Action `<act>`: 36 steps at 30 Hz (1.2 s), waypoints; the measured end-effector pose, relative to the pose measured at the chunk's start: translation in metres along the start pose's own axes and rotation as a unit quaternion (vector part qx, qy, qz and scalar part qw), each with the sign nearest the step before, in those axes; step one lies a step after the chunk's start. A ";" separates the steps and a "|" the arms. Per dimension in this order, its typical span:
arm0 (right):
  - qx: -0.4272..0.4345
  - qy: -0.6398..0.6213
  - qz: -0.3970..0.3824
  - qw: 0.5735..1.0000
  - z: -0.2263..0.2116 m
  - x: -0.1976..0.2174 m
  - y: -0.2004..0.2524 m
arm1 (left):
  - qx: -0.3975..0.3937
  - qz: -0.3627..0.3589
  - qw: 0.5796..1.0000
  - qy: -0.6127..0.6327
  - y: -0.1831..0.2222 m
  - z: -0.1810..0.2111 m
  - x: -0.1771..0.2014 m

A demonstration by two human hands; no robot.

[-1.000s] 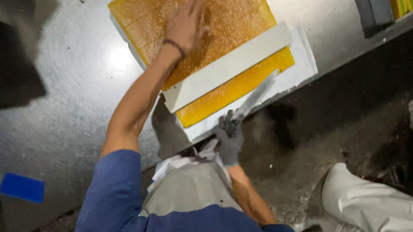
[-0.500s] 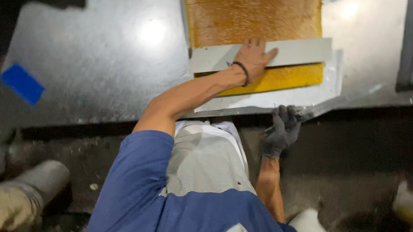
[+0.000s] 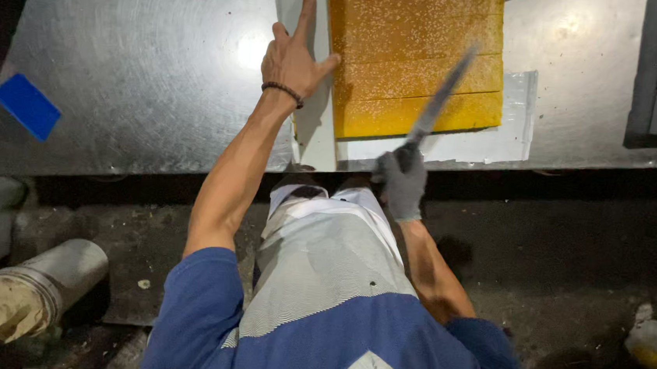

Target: The person uses a knife and a white guide bar to slice a large layered cake into square pieces on a metal table, then picks up the sliced pieces by hand and places them into a tray.

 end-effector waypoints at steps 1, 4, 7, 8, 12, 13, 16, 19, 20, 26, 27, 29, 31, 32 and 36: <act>-0.035 0.020 -0.014 0.999 0.003 -0.013 0.000 | 0.010 0.003 1.000 0.003 -0.003 -0.010 -0.002; -0.083 0.050 -0.048 0.994 0.008 -0.048 -0.001 | -0.011 0.059 0.997 -0.053 -0.015 -0.029 -0.009; -0.059 0.064 -0.057 0.995 0.012 -0.077 -0.002 | 0.015 0.081 0.995 -0.062 -0.033 -0.042 -0.025; -0.073 0.094 -0.038 0.992 0.018 -0.080 -0.001 | 0.028 0.069 0.996 -0.056 -0.037 -0.047 -0.029; 0.039 0.114 -0.011 0.993 0.025 -0.094 -0.014 | 0.071 0.025 0.995 -0.073 -0.056 -0.053 -0.043; 0.023 0.071 -0.010 0.997 0.032 -0.095 -0.015 | 0.067 0.031 0.995 -0.073 -0.061 -0.052 -0.043; -0.001 0.015 0.010 1.000 0.040 -0.096 -0.014 | 0.064 0.035 0.995 -0.072 -0.070 -0.053 -0.046; 0.013 0.067 0.032 0.997 0.034 -0.097 -0.018 | 0.066 0.021 0.995 -0.073 -0.075 -0.055 -0.046; -0.003 0.069 0.027 0.997 0.034 -0.098 -0.018 | 0.068 0.013 0.995 -0.073 -0.075 -0.056 -0.047; -0.016 0.100 0.035 0.994 0.024 -0.112 -0.014 | 0.060 0.010 0.998 -0.022 -0.079 -0.066 -0.050; -0.026 0.093 0.036 0.995 0.023 -0.114 -0.012 | 0.059 0.013 0.998 -0.019 -0.082 -0.067 -0.052; -0.016 0.099 0.043 0.994 0.020 -0.115 -0.012 | 0.063 0.002 0.998 -0.026 -0.089 -0.068 -0.061; -0.006 0.097 0.044 0.994 0.020 -0.114 -0.014 | 0.066 0.006 0.997 -0.031 -0.095 -0.069 -0.069; -0.002 0.093 0.041 0.995 0.022 -0.113 -0.016 | 0.067 0.016 0.997 -0.031 -0.096 -0.070 -0.073; 0.019 0.087 0.039 0.995 0.024 -0.111 -0.018 | 0.069 0.043 0.996 -0.045 -0.102 -0.071 -0.082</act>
Point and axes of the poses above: each hand's wrist, its own y-axis away from the middle knuckle, its own x-axis out of the back of the hand, z = x × y, the point moved 8 cm from there along -y, towards the middle knuckle, and after that the axes turned 9 degrees about y, right-handed, at the moved point
